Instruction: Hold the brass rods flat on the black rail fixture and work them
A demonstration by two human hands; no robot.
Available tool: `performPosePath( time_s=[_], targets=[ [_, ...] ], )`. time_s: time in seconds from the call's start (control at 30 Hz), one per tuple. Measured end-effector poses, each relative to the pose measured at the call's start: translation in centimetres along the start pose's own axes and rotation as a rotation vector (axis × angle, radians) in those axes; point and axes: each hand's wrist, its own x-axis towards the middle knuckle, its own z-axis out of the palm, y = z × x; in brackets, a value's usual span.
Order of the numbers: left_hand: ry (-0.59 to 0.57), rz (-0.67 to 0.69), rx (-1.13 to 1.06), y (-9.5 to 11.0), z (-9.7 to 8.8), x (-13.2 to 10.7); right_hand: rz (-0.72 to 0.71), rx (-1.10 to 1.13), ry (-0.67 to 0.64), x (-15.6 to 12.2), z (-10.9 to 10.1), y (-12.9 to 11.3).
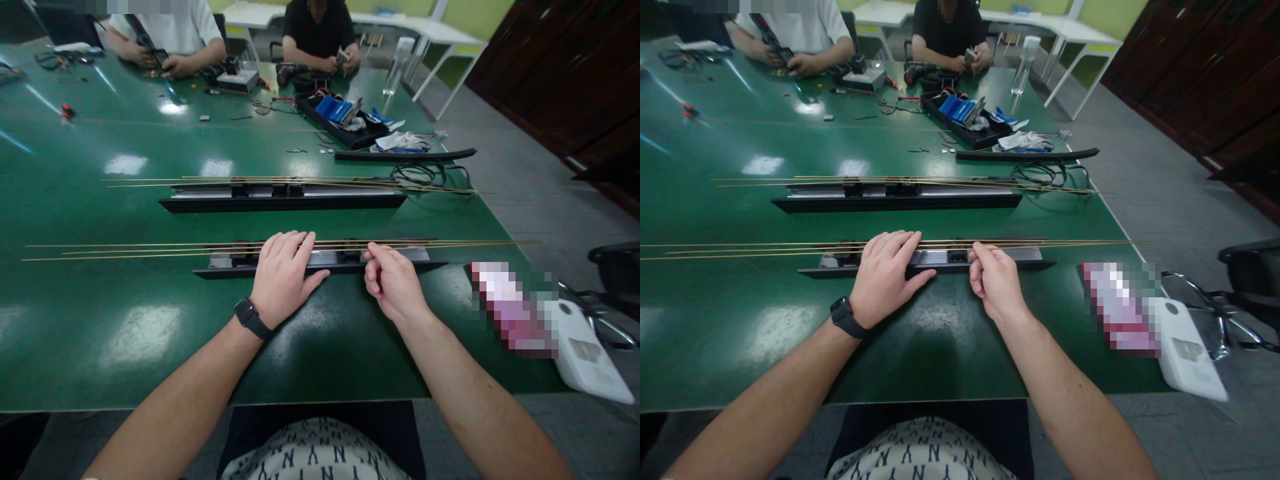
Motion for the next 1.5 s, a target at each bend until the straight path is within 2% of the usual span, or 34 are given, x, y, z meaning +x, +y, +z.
performPosePath(
  time_s=[0.37,0.9,1.5],
  targets=[
    [0.017,0.001,0.0,-0.06,0.16,-0.07,0.008,-0.044,-0.061,-0.07,0.0,-0.19],
    [0.005,0.002,0.005,-0.12,0.17,-0.06,0.006,0.002,0.002,-0.18,0.19,-0.18],
    [-0.005,0.003,0.021,0.07,-0.09,-0.04,0.005,-0.032,-0.04,-0.15,0.02,-0.18]
  ],
)
